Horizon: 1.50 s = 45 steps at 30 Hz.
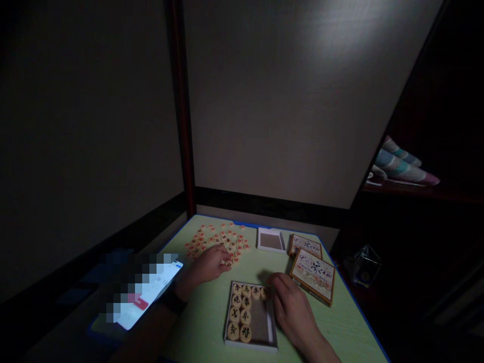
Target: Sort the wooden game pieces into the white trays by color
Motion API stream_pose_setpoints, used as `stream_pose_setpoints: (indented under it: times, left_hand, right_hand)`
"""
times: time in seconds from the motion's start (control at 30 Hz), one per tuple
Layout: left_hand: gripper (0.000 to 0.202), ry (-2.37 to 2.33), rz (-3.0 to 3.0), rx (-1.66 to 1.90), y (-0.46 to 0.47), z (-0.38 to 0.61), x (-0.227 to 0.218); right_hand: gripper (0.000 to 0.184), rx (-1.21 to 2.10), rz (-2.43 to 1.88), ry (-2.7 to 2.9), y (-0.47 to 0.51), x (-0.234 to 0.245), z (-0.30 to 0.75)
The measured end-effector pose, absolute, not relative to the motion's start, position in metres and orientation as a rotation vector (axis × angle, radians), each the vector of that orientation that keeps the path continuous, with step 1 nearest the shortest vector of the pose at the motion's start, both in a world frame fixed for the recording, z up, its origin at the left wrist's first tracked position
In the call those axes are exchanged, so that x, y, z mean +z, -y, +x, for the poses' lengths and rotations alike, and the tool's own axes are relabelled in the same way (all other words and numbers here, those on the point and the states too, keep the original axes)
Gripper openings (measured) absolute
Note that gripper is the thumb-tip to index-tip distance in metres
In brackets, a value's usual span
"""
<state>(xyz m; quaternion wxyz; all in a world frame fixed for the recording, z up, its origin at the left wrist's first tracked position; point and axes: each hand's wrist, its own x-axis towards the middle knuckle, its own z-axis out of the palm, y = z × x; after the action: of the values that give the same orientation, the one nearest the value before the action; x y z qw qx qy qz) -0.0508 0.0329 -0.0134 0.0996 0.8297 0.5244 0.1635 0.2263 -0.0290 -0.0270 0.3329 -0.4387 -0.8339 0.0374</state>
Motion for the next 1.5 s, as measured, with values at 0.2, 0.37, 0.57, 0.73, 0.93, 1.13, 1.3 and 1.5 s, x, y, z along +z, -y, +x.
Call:
stream_pose_setpoints:
  times: [0.2,0.37,0.57,0.73,0.93,1.13,1.3,1.5]
  left_hand:
    - [0.013,-1.677,2.463,0.447,-0.033,-0.053,-0.009]
    - [0.012,-1.681,2.447,0.458,-0.036,-0.055,-0.012]
    - [0.017,-1.671,2.430,0.520,-0.040,-0.057,-0.013]
    - [0.026,-1.935,2.342,0.648,-0.059,-0.090,0.025]
    - [0.029,-2.286,2.181,0.254,-0.095,-0.132,0.066]
    - [0.021,-2.304,2.095,0.054,-0.123,-0.133,0.049]
    - [0.017,-2.279,2.081,-0.003,-0.134,-0.130,0.037]
    - [0.030,-2.246,2.098,-0.059,-0.138,-0.125,0.033]
  right_hand:
    - [0.030,0.130,-1.137,2.165,0.029,-0.027,0.225]
    - [0.030,0.101,-1.156,2.146,0.030,-0.026,0.225]
    - [0.031,0.024,-1.192,2.070,0.028,-0.030,0.227]
    - [0.028,-0.042,-1.125,2.014,0.028,-0.032,0.228]
    - [0.026,-0.122,-1.061,2.014,0.026,-0.039,0.229]
    - [0.026,-0.132,-1.055,2.028,0.025,-0.043,0.230]
    - [0.027,-0.180,-1.035,2.053,0.027,-0.039,0.230]
    - [0.025,-0.197,-1.016,2.068,0.028,-0.034,0.228]
